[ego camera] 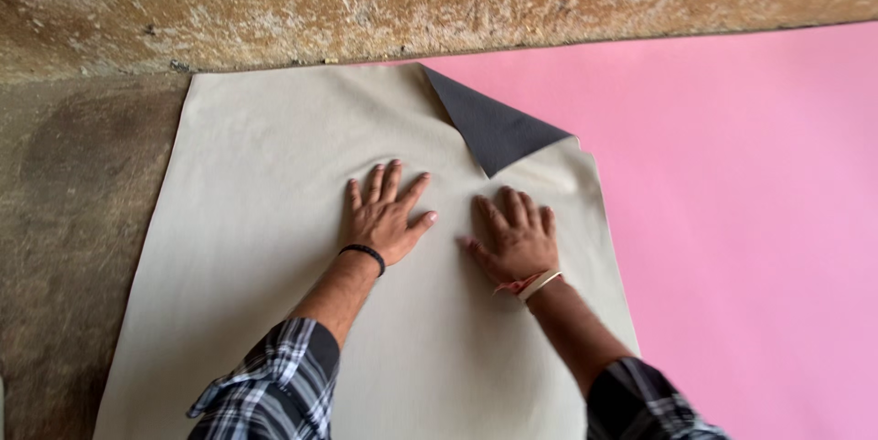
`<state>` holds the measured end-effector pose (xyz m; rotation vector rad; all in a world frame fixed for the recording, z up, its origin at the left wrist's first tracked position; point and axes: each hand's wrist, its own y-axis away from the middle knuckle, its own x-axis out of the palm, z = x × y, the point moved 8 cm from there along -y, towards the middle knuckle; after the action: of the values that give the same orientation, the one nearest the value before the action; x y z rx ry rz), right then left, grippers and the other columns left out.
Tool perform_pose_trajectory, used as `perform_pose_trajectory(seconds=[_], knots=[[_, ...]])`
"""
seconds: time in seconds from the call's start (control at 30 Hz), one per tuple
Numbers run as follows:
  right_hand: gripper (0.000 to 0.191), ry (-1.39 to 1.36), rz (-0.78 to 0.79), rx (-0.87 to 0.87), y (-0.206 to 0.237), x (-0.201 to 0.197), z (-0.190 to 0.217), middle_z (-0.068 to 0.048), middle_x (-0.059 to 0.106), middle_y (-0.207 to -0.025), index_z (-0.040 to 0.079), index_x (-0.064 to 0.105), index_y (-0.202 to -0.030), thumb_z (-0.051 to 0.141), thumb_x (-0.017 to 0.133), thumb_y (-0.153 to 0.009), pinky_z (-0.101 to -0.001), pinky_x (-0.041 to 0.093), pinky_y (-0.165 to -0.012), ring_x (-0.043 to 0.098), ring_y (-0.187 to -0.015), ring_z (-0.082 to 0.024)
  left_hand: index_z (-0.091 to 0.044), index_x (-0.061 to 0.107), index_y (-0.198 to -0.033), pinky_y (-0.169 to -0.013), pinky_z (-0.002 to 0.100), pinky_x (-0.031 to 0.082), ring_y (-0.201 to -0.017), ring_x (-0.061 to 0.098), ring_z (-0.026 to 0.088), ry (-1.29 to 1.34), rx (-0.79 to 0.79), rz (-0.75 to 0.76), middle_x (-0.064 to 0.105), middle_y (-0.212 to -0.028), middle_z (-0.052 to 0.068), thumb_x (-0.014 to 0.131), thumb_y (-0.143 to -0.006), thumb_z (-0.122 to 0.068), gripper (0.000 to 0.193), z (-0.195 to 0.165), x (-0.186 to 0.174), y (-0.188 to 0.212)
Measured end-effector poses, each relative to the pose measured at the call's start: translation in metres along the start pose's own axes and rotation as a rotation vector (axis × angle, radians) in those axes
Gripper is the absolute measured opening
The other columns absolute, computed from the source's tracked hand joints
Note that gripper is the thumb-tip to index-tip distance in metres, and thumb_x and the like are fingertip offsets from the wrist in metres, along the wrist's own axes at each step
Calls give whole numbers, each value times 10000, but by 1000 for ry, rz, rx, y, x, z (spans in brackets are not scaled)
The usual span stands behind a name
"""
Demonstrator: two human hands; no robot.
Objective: The person spreads a large white fabric sheet flat on a pink foam sheet on the workbench, then uses a spray gun to apply adhesive and presses and smooths the fabric down onto the foam, folding back a corner and re-smoothing it. They reposition the sheets, use a steel ruler along the edge, and briefly handle a phone before returning to smoothing the fabric.
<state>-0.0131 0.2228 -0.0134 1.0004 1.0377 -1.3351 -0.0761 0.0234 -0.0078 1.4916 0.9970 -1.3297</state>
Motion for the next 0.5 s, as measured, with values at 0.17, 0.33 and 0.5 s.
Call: perform_pose_trajectory(seconds=[0.17, 0.33, 0.5], knots=[[701, -3, -380, -168, -74, -51, -41, -130, 541, -1454, 150, 597, -1390, 348, 770, -740, -528, 311, -1155, 455, -1366, -331, -423, 246, -1587, -1208, 644, 19, -1561, 76, 321, 24, 34, -18, 90, -1703, 91, 437, -923, -703, 745, -16, -9, -69], [335, 41, -489, -305, -136, -67, -64, -37, 754, -1133, 219, 781, -1097, 201, 719, -768, -533, 495, -957, 681, -1079, -276, -408, 266, -1580, -1215, 641, -3, -1575, 36, 313, 22, 32, 15, 56, -1722, 85, 444, -913, -738, 765, -26, -17, -109], [239, -454, -482, 78, -228, -110, -151, -172, 724, -856, 73, 761, -1045, 304, 753, -986, -433, 550, -582, 717, -714, -327, -422, 233, -1591, -1221, 632, -7, -1572, 38, 299, 73, 41, 18, 60, -1707, 77, 431, -894, -759, 799, -29, -21, -117]])
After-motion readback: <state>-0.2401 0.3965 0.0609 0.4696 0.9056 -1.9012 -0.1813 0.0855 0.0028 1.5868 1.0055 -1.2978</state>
